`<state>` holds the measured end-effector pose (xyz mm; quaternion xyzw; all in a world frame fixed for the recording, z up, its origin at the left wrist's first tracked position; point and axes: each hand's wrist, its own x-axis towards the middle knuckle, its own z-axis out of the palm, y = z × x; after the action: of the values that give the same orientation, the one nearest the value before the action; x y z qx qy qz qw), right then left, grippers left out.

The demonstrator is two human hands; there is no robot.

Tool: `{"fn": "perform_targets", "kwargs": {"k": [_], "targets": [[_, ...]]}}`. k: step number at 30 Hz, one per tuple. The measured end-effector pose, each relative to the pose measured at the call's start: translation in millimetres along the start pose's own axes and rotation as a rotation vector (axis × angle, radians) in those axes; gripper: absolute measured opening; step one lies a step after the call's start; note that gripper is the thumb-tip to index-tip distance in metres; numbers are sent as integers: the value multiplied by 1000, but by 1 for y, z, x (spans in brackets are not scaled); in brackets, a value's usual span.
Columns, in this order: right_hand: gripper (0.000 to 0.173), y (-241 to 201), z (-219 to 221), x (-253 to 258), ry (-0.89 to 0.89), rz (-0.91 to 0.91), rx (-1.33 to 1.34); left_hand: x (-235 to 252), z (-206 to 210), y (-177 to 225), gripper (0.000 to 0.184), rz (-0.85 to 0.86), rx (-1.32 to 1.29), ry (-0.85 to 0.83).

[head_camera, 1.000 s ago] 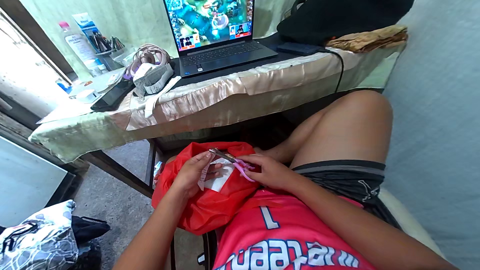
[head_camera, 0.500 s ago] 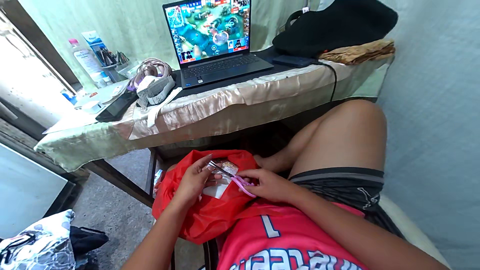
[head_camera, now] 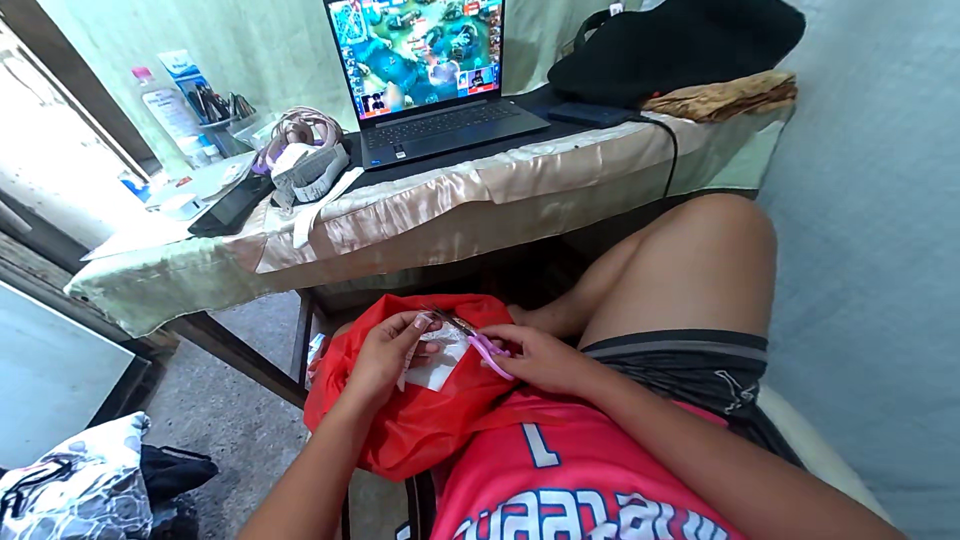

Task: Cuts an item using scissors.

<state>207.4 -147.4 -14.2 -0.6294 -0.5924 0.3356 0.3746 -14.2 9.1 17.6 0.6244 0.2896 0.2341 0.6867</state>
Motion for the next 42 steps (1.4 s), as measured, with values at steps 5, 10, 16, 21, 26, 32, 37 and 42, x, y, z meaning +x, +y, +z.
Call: {"fn": "perform_targets", "kwargs": {"k": [5, 10, 16, 21, 26, 32, 37, 42], "targets": [[43, 0, 1, 1, 1, -11, -4, 2, -2, -1, 28, -23, 14, 5], [44, 1, 1, 1, 11, -51, -17, 3, -2, -2, 24, -14, 8, 1], [47, 2, 3, 1, 22, -59, -58, 2, 2, -3, 25, 19, -29, 0], [46, 3, 4, 1, 23, -77, -52, 4, 2, -5, 26, 18, -25, 5], [44, 4, 5, 2, 28, -94, -53, 4, 3, -6, 27, 0, -67, 18], [43, 3, 6, 1, 33, -97, -51, 3, 6, -6, 26, -15, -96, 39], [42, 5, 5, 2, 32, -96, -62, 3, 7, -6, 27, -7, -74, 51], [42, 5, 5, 2, 31, -99, -63, 3, 7, -6, 27, -8, -76, 55]]}}
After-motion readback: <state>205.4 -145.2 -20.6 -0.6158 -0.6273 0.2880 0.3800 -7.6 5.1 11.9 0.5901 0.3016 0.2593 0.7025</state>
